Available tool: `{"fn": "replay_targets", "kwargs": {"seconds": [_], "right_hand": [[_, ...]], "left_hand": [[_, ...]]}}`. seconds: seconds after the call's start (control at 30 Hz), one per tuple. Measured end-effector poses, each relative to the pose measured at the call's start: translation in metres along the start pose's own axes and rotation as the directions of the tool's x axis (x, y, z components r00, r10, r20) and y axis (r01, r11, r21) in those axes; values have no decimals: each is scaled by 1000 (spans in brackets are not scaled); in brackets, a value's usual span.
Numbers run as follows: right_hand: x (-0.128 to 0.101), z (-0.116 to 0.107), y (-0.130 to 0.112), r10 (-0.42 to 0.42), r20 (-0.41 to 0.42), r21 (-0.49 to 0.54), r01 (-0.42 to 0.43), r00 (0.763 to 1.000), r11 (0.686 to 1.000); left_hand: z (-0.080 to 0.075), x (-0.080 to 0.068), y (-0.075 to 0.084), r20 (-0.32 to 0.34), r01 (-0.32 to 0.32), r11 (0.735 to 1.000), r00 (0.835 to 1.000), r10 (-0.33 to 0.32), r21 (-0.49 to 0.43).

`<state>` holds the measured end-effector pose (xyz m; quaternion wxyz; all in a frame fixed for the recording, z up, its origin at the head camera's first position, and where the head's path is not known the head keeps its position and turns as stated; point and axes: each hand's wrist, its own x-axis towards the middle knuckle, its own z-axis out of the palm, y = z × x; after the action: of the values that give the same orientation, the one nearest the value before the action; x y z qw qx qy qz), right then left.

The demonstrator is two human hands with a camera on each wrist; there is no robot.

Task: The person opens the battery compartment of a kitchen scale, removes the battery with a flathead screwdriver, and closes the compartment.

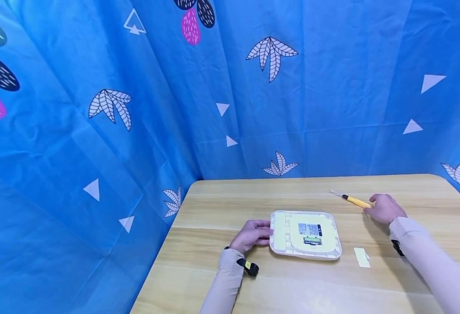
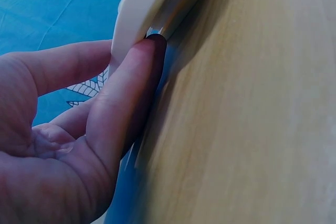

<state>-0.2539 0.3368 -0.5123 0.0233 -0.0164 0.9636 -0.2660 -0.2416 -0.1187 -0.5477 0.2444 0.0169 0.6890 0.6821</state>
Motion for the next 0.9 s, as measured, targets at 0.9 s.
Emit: {"fn": "replay_targets", "kwargs": {"seconds": [0.9], "right_hand": [[-5, 7, -5, 89, 10, 26, -89, 996, 996]], "left_hand": [[0, 0, 1, 11, 9, 1000, 1000, -9, -16]]}}
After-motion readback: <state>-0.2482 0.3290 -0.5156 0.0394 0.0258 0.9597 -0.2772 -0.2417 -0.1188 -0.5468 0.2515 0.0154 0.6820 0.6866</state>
